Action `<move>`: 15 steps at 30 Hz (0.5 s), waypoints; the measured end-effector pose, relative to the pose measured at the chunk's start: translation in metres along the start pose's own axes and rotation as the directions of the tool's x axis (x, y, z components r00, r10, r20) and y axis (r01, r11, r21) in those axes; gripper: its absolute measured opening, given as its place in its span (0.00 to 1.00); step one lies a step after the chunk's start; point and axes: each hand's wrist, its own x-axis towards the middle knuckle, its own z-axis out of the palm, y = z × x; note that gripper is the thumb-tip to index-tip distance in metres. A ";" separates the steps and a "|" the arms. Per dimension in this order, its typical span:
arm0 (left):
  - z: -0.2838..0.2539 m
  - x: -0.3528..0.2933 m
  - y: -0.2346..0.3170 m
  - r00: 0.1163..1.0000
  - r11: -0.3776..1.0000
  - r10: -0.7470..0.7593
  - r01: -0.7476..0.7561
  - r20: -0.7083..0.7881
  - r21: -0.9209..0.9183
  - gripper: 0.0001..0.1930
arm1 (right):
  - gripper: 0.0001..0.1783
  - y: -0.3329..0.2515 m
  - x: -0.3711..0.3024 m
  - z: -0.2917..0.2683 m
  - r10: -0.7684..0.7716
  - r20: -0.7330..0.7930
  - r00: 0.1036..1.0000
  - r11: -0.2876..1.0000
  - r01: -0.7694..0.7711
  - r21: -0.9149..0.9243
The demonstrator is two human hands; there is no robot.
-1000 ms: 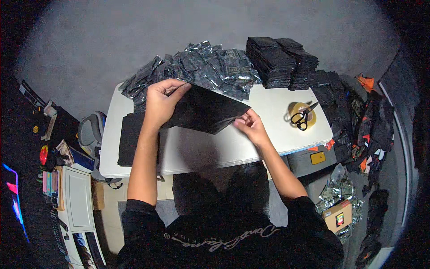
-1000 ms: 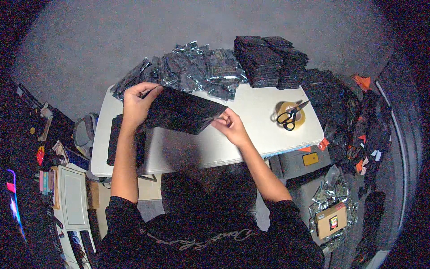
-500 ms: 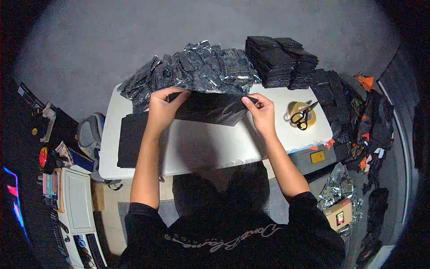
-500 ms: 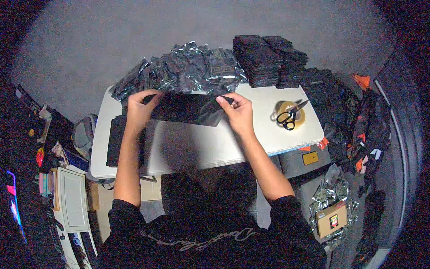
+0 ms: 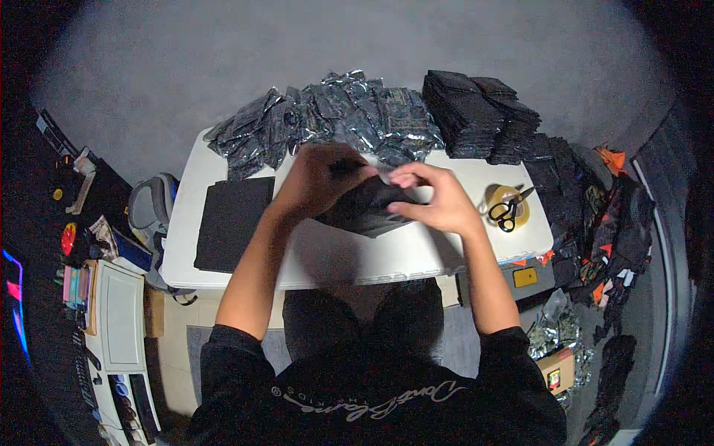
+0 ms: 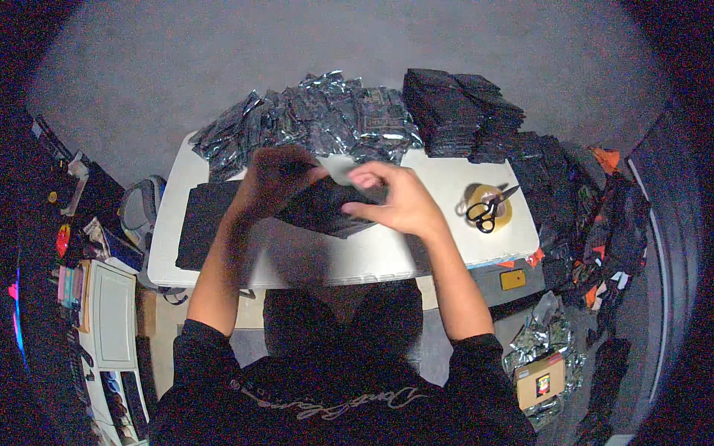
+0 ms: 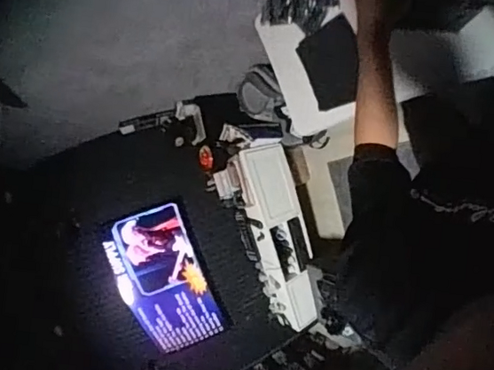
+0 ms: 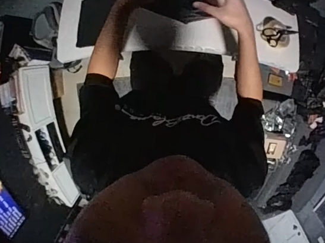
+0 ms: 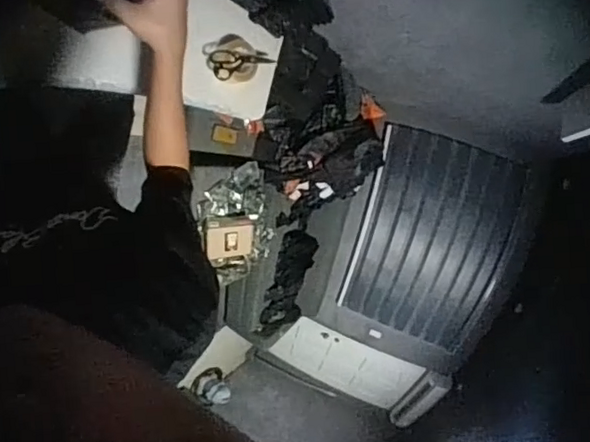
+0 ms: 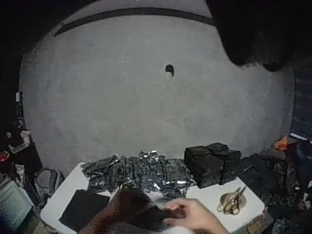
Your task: The person is packaging small items wrapped in silver foil into black mailing envelopes and sealing them with clear tape.
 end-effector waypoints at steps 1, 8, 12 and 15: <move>0.003 0.002 0.006 0.996 0.993 0.082 -0.085 0.038 0.081 0.10 | 0.24 -0.007 0.006 0.007 -0.032 0.002 0.999 0.998 0.032 -0.049; -0.012 0.009 0.024 0.992 0.994 0.107 -0.107 0.068 -0.012 0.10 | 0.09 -0.024 0.031 0.021 0.154 -0.043 0.987 0.986 -0.157 -0.064; -0.017 -0.022 -0.017 0.983 0.992 0.036 -0.057 -0.179 -0.114 0.24 | 0.10 -0.016 0.016 0.006 0.207 -0.130 0.970 0.974 -0.192 0.122; 0.003 -0.067 -0.069 0.935 0.874 -0.198 0.033 -0.294 -0.485 0.26 | 0.10 -0.009 0.013 0.008 0.217 -0.152 0.964 0.960 -0.183 0.211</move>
